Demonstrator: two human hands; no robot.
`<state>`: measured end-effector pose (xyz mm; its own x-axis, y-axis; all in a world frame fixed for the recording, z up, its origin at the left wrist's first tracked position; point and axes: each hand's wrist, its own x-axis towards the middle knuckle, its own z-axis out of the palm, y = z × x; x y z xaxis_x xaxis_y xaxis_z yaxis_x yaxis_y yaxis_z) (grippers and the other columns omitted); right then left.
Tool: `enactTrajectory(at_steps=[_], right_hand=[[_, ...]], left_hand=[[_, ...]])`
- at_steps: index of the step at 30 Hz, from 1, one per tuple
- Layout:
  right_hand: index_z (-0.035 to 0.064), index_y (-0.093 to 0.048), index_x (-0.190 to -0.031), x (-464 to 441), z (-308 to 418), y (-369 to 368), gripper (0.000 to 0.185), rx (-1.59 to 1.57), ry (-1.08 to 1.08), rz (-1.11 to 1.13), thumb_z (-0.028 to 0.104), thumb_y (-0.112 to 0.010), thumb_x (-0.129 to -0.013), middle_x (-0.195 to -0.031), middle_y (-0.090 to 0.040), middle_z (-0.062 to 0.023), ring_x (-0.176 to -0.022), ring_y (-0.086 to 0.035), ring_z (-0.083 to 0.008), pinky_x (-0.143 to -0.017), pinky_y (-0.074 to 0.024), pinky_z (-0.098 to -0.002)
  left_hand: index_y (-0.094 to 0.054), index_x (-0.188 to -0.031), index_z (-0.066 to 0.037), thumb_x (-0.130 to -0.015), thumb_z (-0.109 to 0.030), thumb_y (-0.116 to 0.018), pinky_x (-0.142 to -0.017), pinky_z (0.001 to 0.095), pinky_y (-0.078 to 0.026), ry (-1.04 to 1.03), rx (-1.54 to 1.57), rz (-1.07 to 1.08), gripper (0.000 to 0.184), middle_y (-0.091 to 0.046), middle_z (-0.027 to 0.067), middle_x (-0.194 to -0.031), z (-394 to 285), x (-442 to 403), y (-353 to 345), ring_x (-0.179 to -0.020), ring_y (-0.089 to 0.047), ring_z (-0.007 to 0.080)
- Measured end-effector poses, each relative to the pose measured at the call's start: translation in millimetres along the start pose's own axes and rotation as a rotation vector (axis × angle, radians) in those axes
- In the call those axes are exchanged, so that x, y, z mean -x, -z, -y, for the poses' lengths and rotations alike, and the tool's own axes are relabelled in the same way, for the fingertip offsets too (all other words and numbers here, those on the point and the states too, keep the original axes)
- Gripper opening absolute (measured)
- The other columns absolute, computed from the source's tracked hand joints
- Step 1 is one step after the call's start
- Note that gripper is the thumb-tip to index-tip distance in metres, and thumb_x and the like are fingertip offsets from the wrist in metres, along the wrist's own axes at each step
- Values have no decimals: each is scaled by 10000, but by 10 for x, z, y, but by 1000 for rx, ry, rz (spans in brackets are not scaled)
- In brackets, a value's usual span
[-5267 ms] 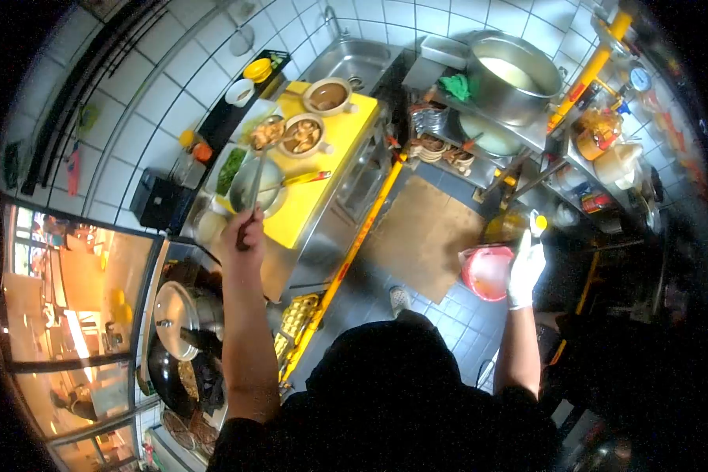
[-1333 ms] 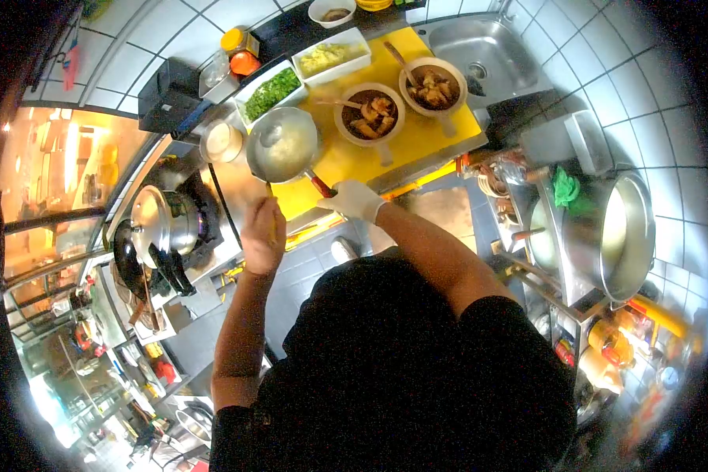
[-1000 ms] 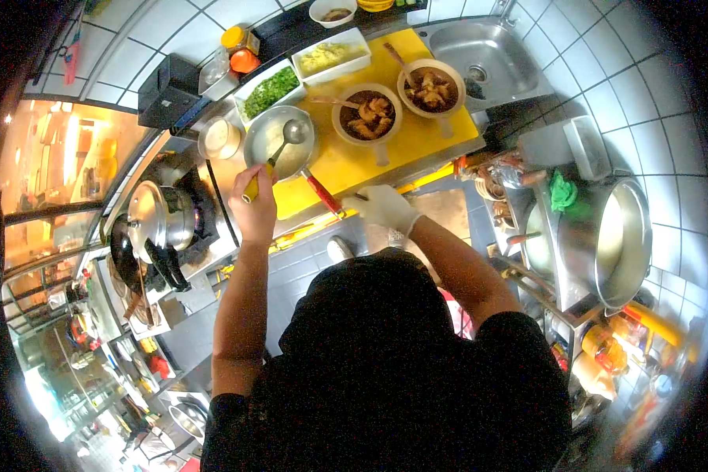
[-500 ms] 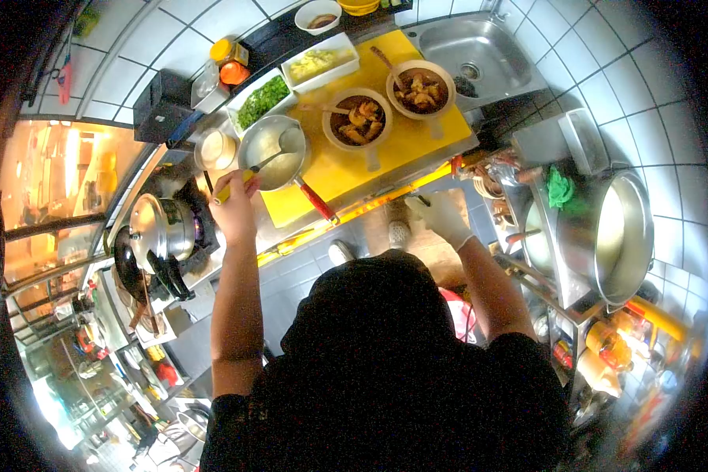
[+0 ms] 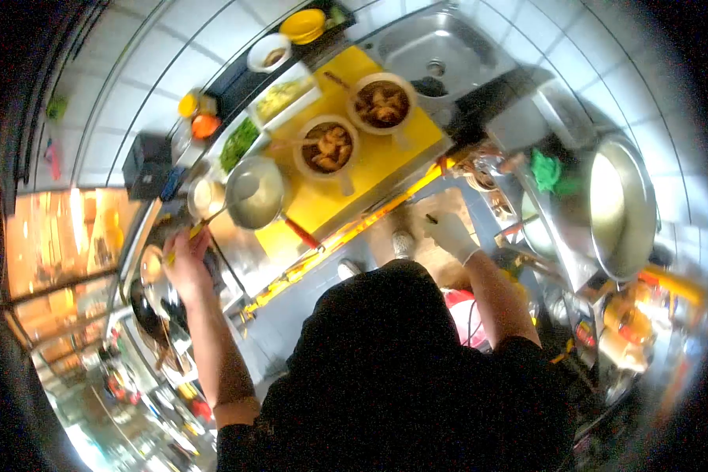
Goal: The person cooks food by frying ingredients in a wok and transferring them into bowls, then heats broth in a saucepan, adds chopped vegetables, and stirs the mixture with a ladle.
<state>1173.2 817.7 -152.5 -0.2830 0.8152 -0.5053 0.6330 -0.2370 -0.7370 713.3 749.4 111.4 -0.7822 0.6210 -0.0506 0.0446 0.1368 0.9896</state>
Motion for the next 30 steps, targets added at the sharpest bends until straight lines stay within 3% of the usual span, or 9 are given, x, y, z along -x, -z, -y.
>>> enactTrajectory(at_steps=[5,8,11,12,14,18,23,27,30], right_hand=[[5,-707,-887,214,8,109,466,-71,-37,-56,464,-653,-946,-802,-689,-213,-709,-665,-357,-694,-508,-447],[40,-720,-975,286,-128,145,435,-38,-38,-48,472,-671,-963,-799,-719,-73,-645,-639,-169,-623,-532,-327],[10,-703,-876,462,-93,226,492,-123,-48,-115,494,-649,-945,-819,-684,-205,-755,-664,-353,-728,-496,-446],[12,-705,-881,504,-108,260,489,-105,-48,-126,493,-647,-946,-821,-685,-203,-758,-664,-352,-732,-497,-445],[16,-710,-893,566,-148,319,482,-68,-50,-146,490,-643,-948,-823,-687,-199,-766,-666,-349,-739,-499,-444],[23,-715,-910,632,-235,374,471,-132,-93,-177,487,-640,-950,-834,-692,-193,-786,-667,-350,-752,-501,-440],[29,-713,-899,617,-137,393,482,-129,-72,-145,503,-639,-943,-824,-691,-194,-764,-666,-357,-742,-507,-446],[24,-701,-898,406,25,305,468,-117,-5,-45,487,-648,-938,-846,-694,-203,-781,-674,-383,-730,-511,-463],[24,-698,-897,235,419,220,464,-28,142,43,485,-655,-929,-866,-698,-210,-811,-677,-403,-733,-513,-476]], left_hand=[[-599,-1063,53,-992,-104,-629,-850,365,-629,-144,16,103,175,-680,163,-999,-444,-69,-663,-890,-733,269],[-611,-1089,73,-996,-54,-613,-852,366,-627,-309,40,232,157,-666,182,-1027,-685,33,-1418,-908,-729,270],[-678,-1088,38,-1005,-36,-617,-850,316,-583,-597,-67,459,127,-697,104,-1027,-650,47,-2193,-904,-724,194],[-686,-1117,23,-980,-24,-638,-844,325,-570,-756,-153,515,153,-704,132,-1020,-536,-91,-2430,-941,-730,237],[-689,-1174,7,-937,-2,-664,-857,362,-573,-1297,-500,542,239,-682,181,-1090,-727,-26,-2785,-1012,-708,323],[-701,-1200,-19,-908,3,-674,-884,408,-571,-1397,-620,621,294,-641,212,-1191,-738,15,-3159,-1062,-672,373],[-701,-1194,4,-935,-12,-672,-893,376,-560,-1426,-656,638,262,-655,189,-1168,-629,46,-3153,-1038,-687,333],[-668,-1185,45,-978,6,-626,-931,357,-561,-1380,-366,477,215,-689,177,-1197,-469,74,-3025,-1045,-711,300],[-665,-1178,21,-979,11,-630,-928,354,-570,-691,226,435,202,-671,133,-1146,-167,124,-2743,-1048,-719,297]])
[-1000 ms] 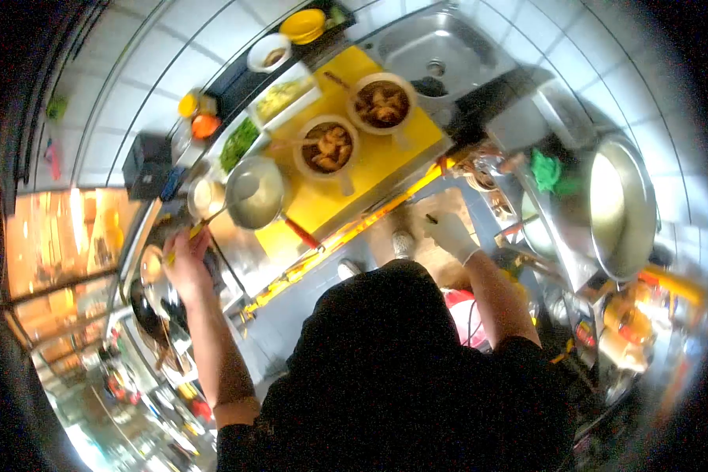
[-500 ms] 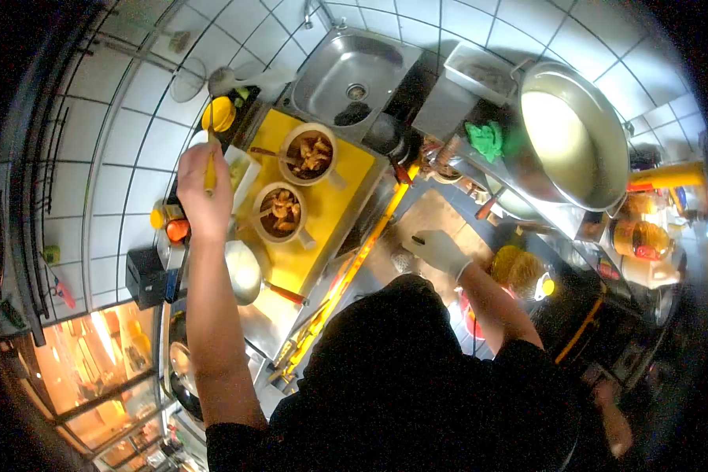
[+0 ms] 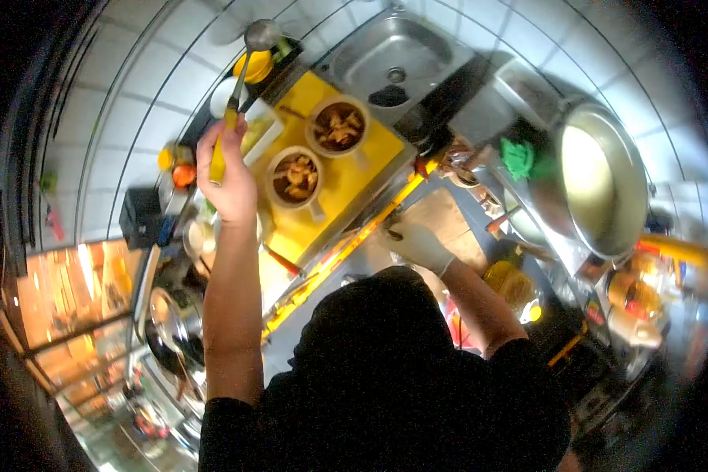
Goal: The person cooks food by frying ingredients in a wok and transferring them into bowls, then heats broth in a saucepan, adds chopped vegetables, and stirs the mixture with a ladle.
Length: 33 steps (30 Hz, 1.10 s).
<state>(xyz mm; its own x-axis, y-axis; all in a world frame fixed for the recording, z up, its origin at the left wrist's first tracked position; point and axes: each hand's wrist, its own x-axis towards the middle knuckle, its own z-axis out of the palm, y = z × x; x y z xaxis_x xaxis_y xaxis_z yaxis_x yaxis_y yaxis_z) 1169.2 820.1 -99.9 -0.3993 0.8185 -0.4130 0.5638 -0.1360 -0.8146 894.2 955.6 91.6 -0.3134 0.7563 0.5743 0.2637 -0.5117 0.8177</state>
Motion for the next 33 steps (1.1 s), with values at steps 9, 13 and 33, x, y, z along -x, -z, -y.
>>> enactTrajectory(at_steps=[9,13,33], right_hand=[[41,-746,-972,-710,1298,-651,530,146,394,316,558,-655,-895,-879,-720,-206,-867,-699,-398,-784,-534,-480],[9,-737,-952,-948,1538,-1161,614,263,338,424,612,-652,-871,-897,-722,-243,-888,-705,-405,-829,-532,-483],[32,-643,-931,-1398,1290,-2327,164,-352,-114,473,188,-675,-892,-653,-615,-32,-526,-574,-150,-486,-440,-302]], left_hand=[[-593,-1158,76,-1047,-68,-571,-963,410,-591,327,-247,-401,184,-656,185,-1160,-497,1229,1657,-1063,-711,318],[-633,-1104,65,-1015,-22,-608,-870,341,-597,401,-423,-411,127,-715,146,-1036,-378,1705,1909,-968,-724,226],[-641,-1164,15,-858,-48,-795,-872,406,-561,349,-682,5,348,-681,222,-1108,267,2339,2132,-1005,-689,374]])
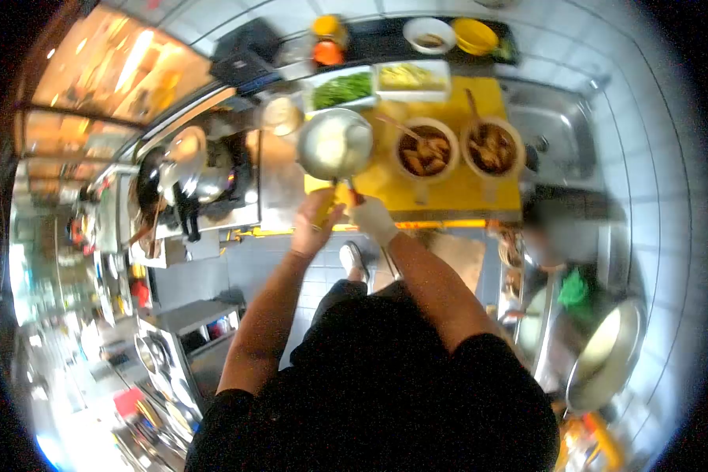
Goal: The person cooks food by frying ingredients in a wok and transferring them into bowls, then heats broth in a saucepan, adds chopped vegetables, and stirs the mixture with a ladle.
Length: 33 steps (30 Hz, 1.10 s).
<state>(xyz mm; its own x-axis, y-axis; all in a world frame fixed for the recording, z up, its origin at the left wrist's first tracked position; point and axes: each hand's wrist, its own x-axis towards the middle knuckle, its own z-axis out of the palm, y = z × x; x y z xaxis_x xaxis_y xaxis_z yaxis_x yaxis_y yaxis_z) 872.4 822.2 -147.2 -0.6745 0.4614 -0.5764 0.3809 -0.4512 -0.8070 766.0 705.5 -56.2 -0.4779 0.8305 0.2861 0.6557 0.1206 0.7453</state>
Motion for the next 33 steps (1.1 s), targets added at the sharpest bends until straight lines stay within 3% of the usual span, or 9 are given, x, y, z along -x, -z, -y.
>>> enactTrajectory(at_steps=[3,9,14,17,21,25,26,29,33], right_hand=[[-28,-675,-874,13,95,82,252,223,-90,29,223,-702,-870,-667,-637,-81,-524,-596,-188,-497,-487,-351],[16,-642,-856,522,128,-42,133,28,82,96,129,-709,-875,-631,-601,-57,-468,-544,-147,-437,-405,-301],[16,-632,-875,1147,215,-586,160,187,4,98,144,-728,-876,-630,-589,-49,-465,-531,-135,-440,-414,-291],[-7,-667,-903,1379,1,-1089,135,222,-44,88,122,-695,-875,-644,-594,-53,-487,-546,-136,-459,-426,-281],[-22,-691,-927,1631,-486,-1949,122,147,-82,118,90,-661,-890,-662,-601,-50,-497,-556,-133,-473,-442,-269],[-25,-694,-940,1778,-975,-2817,114,177,-24,164,67,-637,-903,-664,-608,-55,-496,-562,-134,-467,-453,-264],[7,-611,-952,1772,-1028,-3016,79,162,-134,179,43,-624,-884,-694,-604,-66,-518,-570,-138,-453,-449,-276],[24,-589,-954,1652,-1148,-3492,81,221,-118,245,34,-621,-880,-699,-609,-68,-515,-571,-139,-452,-456,-281],[23,-628,-957,1576,-890,-4030,63,287,-142,361,55,-656,-910,-712,-619,-56,-527,-567,-132,-459,-460,-273]], left_hand=[[-631,-1230,24,-902,-15,-685,-904,448,-557,-139,-70,17,334,-658,248,-1157,55,210,64,-1045,-662,429],[-650,-1291,-21,-870,-23,-627,-899,384,-594,-331,-347,113,422,-599,222,-1281,-254,515,647,-1079,-677,353],[-640,-1290,-25,-866,-94,-597,-914,419,-578,-213,-447,277,431,-518,221,-1393,137,1078,999,-1148,-620,337],[-643,-1266,-6,-872,-115,-600,-943,430,-560,-102,-242,306,410,-519,228,-1378,210,1605,1386,-1134,-612,350],[-593,-1303,6,-841,-132,-665,-857,410,-611,-228,-341,295,487,-515,226,-1405,603,2401,1990,-1172,-612,363],[-526,-1405,3,-802,-120,-717,-967,430,-573,-229,-276,270,645,-462,266,-1471,930,3181,2667,-1292,-546,408],[-492,-1442,-1,-789,-119,-741,-1039,446,-530,-162,-238,334,708,-440,266,-1502,981,3361,2858,-1330,-520,422],[-494,-1443,3,-800,-126,-739,-1049,450,-526,-120,-327,307,701,-405,270,-1533,1138,3796,3411,-1317,-532,422],[-501,-1433,10,-827,11,-674,-1047,456,-522,125,-368,38,631,-538,277,-1419,1302,4197,4109,-1269,-571,425]])
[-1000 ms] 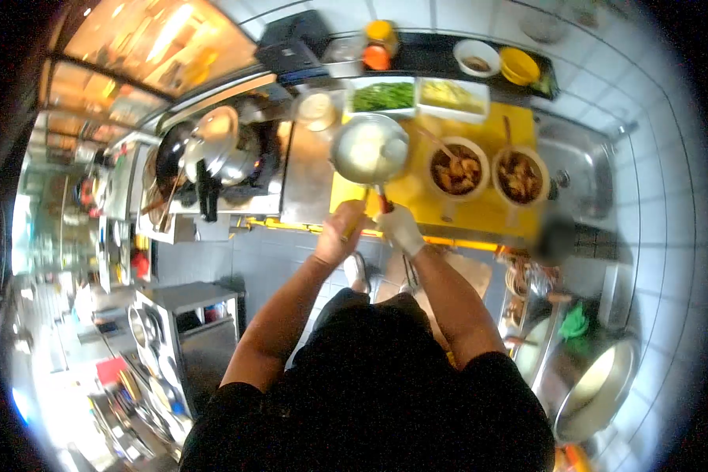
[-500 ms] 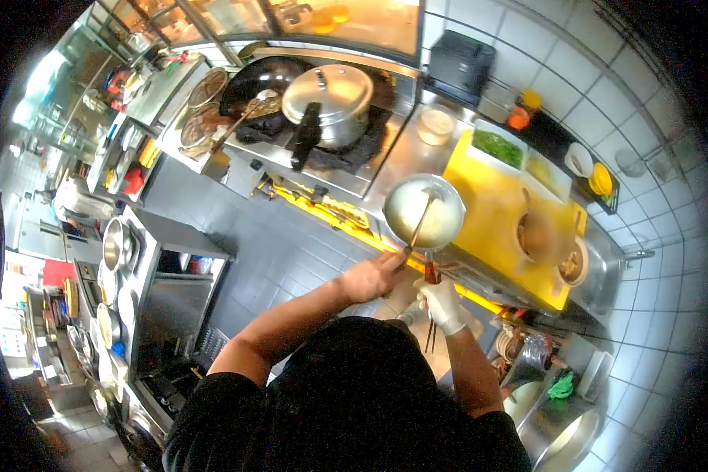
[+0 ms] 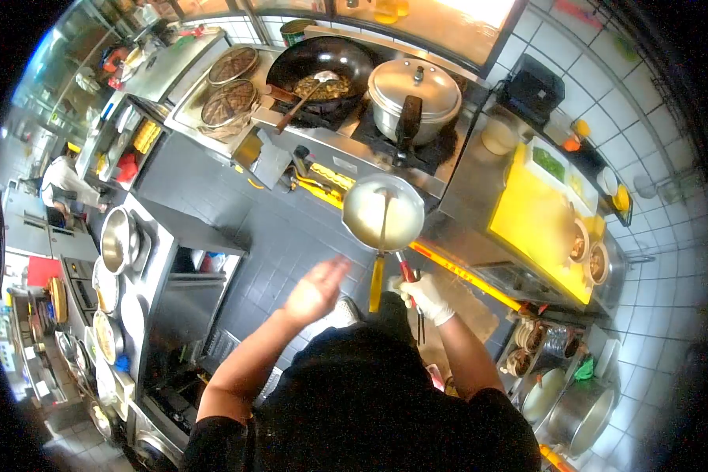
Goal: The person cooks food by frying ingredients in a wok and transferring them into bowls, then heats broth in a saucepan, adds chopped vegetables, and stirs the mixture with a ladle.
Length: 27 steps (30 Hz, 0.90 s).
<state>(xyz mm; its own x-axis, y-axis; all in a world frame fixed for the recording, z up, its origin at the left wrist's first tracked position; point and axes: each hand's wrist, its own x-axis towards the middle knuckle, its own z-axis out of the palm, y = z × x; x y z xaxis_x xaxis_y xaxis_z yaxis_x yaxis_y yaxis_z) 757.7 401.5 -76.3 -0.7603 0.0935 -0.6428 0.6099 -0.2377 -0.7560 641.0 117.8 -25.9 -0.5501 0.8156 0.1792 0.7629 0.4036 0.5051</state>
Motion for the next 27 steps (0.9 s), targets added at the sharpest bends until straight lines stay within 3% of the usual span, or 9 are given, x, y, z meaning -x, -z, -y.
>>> enactTrajectory(at_steps=[4,6,12,15,18,22,23,24,27], right_hand=[[9,-642,-954,-244,316,-228,70,87,-10,60,57,-678,-920,-718,-615,-38,-567,-577,-109,-477,-468,-265],[19,-640,-924,-372,455,-345,69,55,-28,51,58,-696,-919,-709,-611,-31,-562,-571,-100,-488,-469,-255],[33,-640,-923,-868,708,-506,125,162,4,32,116,-729,-895,-684,-615,-31,-524,-564,-103,-472,-454,-262],[25,-629,-938,-1046,859,-588,202,257,-18,-39,164,-752,-857,-678,-620,-42,-510,-566,-116,-474,-453,-282],[20,-623,-944,-1285,909,-617,195,181,-24,-8,157,-735,-863,-670,-620,-46,-511,-570,-124,-477,-457,-287],[12,-626,-957,-1538,921,-635,206,119,0,18,172,-720,-870,-665,-621,-53,-519,-584,-134,-477,-461,-298],[17,-635,-974,-1568,945,-653,214,118,-12,12,184,-715,-867,-670,-627,-52,-524,-587,-134,-482,-466,-300],[20,-637,-973,-1587,994,-690,209,124,-23,-9,183,-712,-867,-671,-627,-51,-524,-586,-134,-483,-467,-299],[27,-639,-966,-1644,1143,-758,191,129,-35,-43,179,-701,-868,-673,-627,-50,-522,-580,-133,-485,-469,-297]], left_hand=[[-519,-1382,52,-845,-14,-676,-1053,455,-496,153,-53,-506,563,-579,268,-1336,605,-167,570,-1222,-580,453],[-495,-1393,84,-902,-72,-676,-1061,465,-481,333,-63,-603,546,-563,303,-1341,1008,-378,784,-1237,-560,481],[-513,-1384,104,-950,-283,-720,-1077,446,-453,559,-18,-510,618,-556,320,-1361,2271,-1452,1078,-1264,-560,437],[-405,-1449,156,-898,-432,-755,-1123,450,-424,822,252,-303,879,-497,370,-1423,2828,-2054,1150,-1342,-501,484],[-325,-1502,140,-860,-479,-787,-1142,448,-407,718,355,-363,1005,-450,370,-1475,3083,-2397,1020,-1367,-484,475],[-261,-1545,90,-820,-493,-831,-1104,445,-438,655,-79,-683,1090,-404,371,-1498,2956,-2768,1212,-1318,-509,484],[-312,-1557,28,-842,-519,-818,-1100,469,-429,699,-37,-666,1033,-606,282,-1315,2966,-2856,1273,-1282,-553,416],[-513,-1403,37,-884,-447,-802,-882,443,-559,536,-86,-728,766,-699,188,-1030,3151,-2907,1246,-984,-698,341],[-628,-1066,33,-933,-298,-776,-567,335,-544,613,131,-541,387,-676,91,-794,3425,-3008,1314,-634,-660,178]])
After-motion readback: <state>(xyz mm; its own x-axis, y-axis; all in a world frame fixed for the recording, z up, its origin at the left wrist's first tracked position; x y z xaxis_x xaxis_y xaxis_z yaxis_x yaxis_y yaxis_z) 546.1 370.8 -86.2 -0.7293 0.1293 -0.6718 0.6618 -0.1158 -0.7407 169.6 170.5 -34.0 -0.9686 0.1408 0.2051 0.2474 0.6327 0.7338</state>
